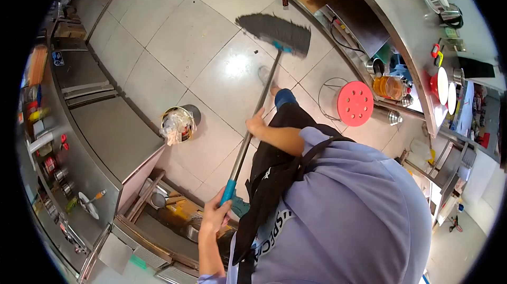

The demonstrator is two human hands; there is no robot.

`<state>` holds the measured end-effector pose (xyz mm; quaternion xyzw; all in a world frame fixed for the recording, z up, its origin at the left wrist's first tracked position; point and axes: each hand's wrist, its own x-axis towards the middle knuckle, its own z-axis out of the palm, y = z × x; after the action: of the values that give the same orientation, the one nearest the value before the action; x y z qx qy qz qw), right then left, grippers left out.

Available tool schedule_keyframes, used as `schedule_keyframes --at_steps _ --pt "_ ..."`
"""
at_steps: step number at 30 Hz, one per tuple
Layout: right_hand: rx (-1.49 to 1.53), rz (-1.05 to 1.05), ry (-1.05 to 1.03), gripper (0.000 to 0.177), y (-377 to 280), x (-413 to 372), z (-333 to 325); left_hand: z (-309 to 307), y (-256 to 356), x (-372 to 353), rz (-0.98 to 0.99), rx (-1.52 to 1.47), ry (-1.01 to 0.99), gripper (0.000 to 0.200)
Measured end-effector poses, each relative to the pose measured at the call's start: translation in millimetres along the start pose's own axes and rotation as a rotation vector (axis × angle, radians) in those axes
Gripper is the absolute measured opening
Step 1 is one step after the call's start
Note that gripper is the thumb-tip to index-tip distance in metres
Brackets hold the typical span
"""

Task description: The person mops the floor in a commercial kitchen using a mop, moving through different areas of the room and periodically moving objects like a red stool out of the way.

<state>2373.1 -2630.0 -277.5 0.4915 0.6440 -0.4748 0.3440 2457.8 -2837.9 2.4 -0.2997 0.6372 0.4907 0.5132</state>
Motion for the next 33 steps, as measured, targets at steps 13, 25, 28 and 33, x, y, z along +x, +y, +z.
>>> schedule_keyframes --at_steps 13,25,28,33 --pt "0.437 0.396 -0.361 0.076 76 -51 49 -19 -61 -68 0.298 0.569 0.395 0.043" --pt "-0.104 0.061 0.022 0.077 142 147 59 17 -42 48 0.362 0.647 0.303 0.043" --pt "-0.138 -0.225 0.012 0.064 92 189 -64 74 15 93 0.28 0.671 0.254 0.047" --pt "0.288 -0.115 0.349 0.056 10 245 -191 164 104 158 0.523 0.639 0.166 0.046"
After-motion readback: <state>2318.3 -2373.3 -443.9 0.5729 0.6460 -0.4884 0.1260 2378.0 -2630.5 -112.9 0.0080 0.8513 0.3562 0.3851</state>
